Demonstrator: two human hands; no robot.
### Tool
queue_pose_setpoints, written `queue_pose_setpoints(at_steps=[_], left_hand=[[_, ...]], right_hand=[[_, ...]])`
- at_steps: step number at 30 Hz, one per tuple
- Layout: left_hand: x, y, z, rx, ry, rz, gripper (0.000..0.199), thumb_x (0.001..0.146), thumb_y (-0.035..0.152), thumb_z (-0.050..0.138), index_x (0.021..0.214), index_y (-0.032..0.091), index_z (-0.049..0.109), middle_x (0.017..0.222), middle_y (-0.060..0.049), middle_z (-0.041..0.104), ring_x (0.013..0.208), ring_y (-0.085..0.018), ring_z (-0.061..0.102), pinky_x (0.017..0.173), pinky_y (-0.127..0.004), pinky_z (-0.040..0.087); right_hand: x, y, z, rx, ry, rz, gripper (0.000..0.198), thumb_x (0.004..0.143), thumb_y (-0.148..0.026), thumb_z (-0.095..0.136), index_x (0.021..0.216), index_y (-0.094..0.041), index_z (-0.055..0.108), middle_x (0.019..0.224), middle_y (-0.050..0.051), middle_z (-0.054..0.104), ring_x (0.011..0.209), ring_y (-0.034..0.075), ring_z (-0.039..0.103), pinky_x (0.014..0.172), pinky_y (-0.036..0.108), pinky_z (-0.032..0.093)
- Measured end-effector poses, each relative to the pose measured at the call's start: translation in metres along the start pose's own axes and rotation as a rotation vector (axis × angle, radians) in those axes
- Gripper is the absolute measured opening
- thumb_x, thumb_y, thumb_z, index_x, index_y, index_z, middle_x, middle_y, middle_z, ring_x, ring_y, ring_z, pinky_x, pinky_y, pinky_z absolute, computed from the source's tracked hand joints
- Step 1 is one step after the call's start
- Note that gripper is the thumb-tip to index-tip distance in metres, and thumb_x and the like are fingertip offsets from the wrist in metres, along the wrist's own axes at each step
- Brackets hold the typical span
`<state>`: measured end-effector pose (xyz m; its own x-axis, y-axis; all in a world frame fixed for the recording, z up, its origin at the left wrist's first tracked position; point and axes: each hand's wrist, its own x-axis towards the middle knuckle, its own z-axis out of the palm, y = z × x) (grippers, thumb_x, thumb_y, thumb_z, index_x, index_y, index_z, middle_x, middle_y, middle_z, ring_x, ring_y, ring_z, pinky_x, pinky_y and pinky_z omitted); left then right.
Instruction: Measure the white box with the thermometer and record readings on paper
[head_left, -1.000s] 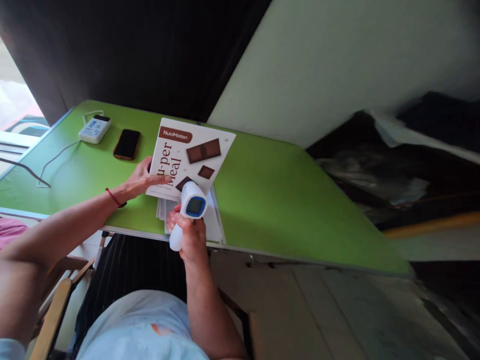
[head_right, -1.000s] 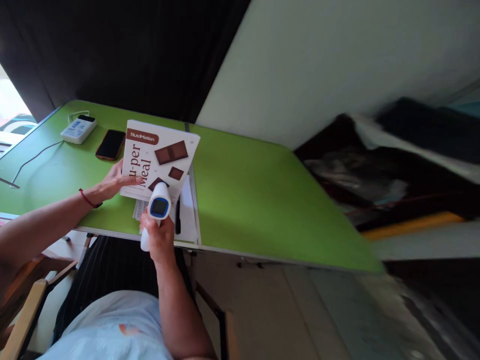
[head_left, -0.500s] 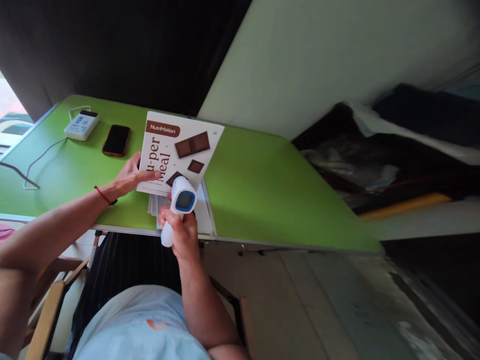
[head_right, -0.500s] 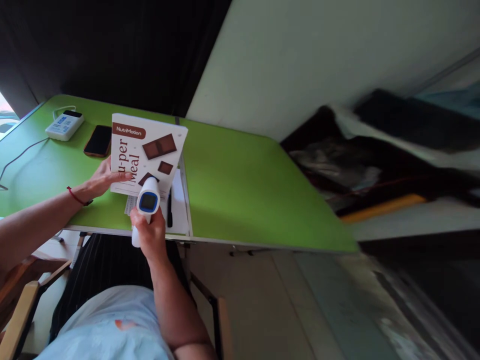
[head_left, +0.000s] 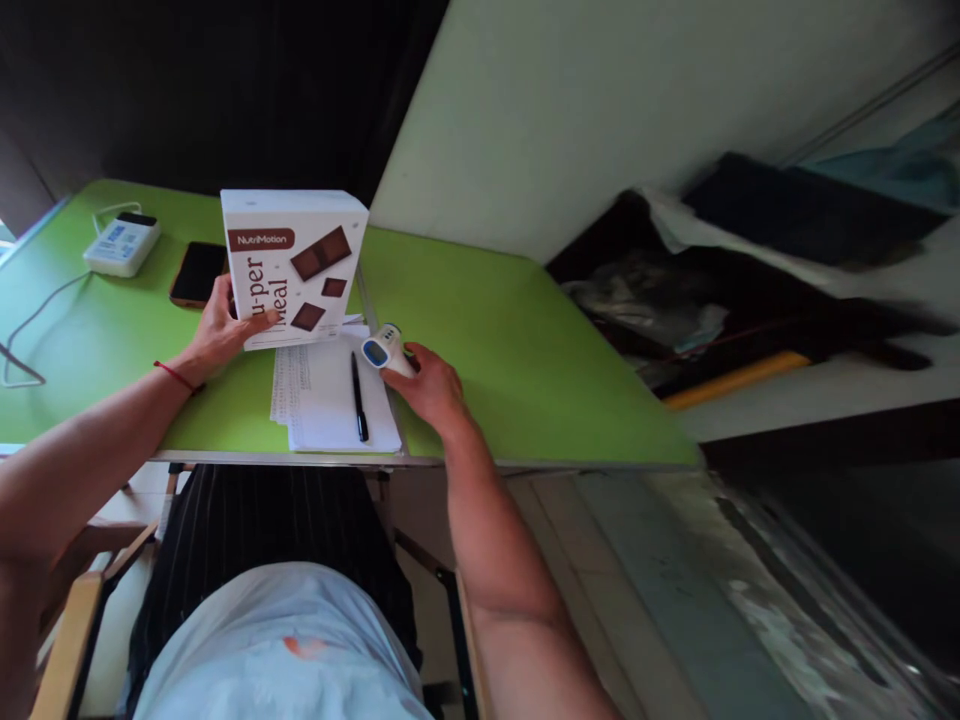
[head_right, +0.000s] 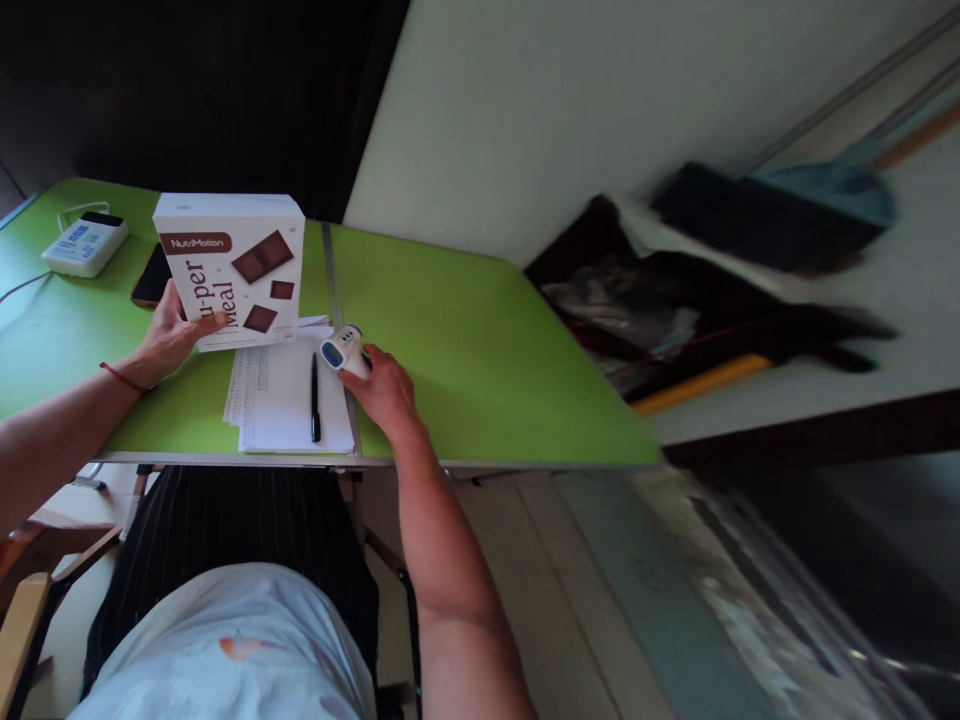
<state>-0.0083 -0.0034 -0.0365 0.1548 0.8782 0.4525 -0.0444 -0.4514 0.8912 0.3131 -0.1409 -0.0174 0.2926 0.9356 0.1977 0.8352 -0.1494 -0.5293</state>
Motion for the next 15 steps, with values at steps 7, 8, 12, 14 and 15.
queue_pose_setpoints(at_steps=[7, 8, 12, 14, 15], left_hand=[[0.008, -0.006, 0.0, 0.073, -0.025, 0.012, 0.101, 0.056, 0.071, 0.098, 0.133, 0.024, 0.052, 0.128, -0.012, 0.071, 0.119, -0.035, 0.073, 0.104, -0.054, 0.063], [0.009, -0.006, 0.001, 0.07, -0.033, 0.025, 0.102, 0.057, 0.072, 0.098, 0.134, 0.025, 0.052, 0.129, -0.012, 0.071, 0.119, -0.035, 0.073, 0.103, -0.053, 0.063], [0.01, -0.003, 0.001, 0.11, -0.096, 0.066, 0.095, 0.064, 0.073, 0.095, 0.134, 0.023, 0.054, 0.13, -0.015, 0.072, 0.12, -0.036, 0.073, 0.101, -0.052, 0.065], [0.01, -0.001, 0.001, 0.152, -0.12, 0.095, 0.092, 0.069, 0.076, 0.091, 0.135, 0.023, 0.055, 0.134, -0.016, 0.071, 0.123, -0.038, 0.072, 0.103, -0.052, 0.064], [0.01, -0.001, 0.0, 0.173, -0.126, 0.111, 0.091, 0.071, 0.077, 0.089, 0.135, 0.022, 0.055, 0.136, -0.017, 0.07, 0.125, -0.038, 0.071, 0.104, -0.051, 0.064]], right_hand=[[0.005, 0.014, 0.007, -0.231, 0.009, -0.073, 0.038, 0.092, -0.038, 0.075, 0.124, -0.017, 0.077, 0.112, 0.019, 0.079, 0.105, 0.035, 0.073, 0.088, 0.045, 0.057], [0.004, 0.013, 0.006, -0.219, 0.066, -0.12, 0.036, 0.091, -0.037, 0.076, 0.121, -0.018, 0.078, 0.116, 0.02, 0.078, 0.108, 0.035, 0.072, 0.091, 0.047, 0.057], [-0.009, -0.006, 0.005, -0.07, 0.152, -0.243, 0.024, 0.095, -0.036, 0.072, 0.112, -0.02, 0.079, 0.108, 0.015, 0.08, 0.099, 0.03, 0.074, 0.089, 0.044, 0.06], [-0.016, -0.024, 0.009, -0.046, 0.016, -0.21, 0.021, 0.096, -0.037, 0.072, 0.11, -0.023, 0.078, 0.09, 0.008, 0.08, 0.085, 0.027, 0.075, 0.081, 0.041, 0.06], [-0.019, -0.032, 0.011, -0.071, -0.049, -0.19, 0.023, 0.094, -0.038, 0.074, 0.111, -0.023, 0.078, 0.085, 0.007, 0.079, 0.083, 0.027, 0.076, 0.08, 0.04, 0.059]])
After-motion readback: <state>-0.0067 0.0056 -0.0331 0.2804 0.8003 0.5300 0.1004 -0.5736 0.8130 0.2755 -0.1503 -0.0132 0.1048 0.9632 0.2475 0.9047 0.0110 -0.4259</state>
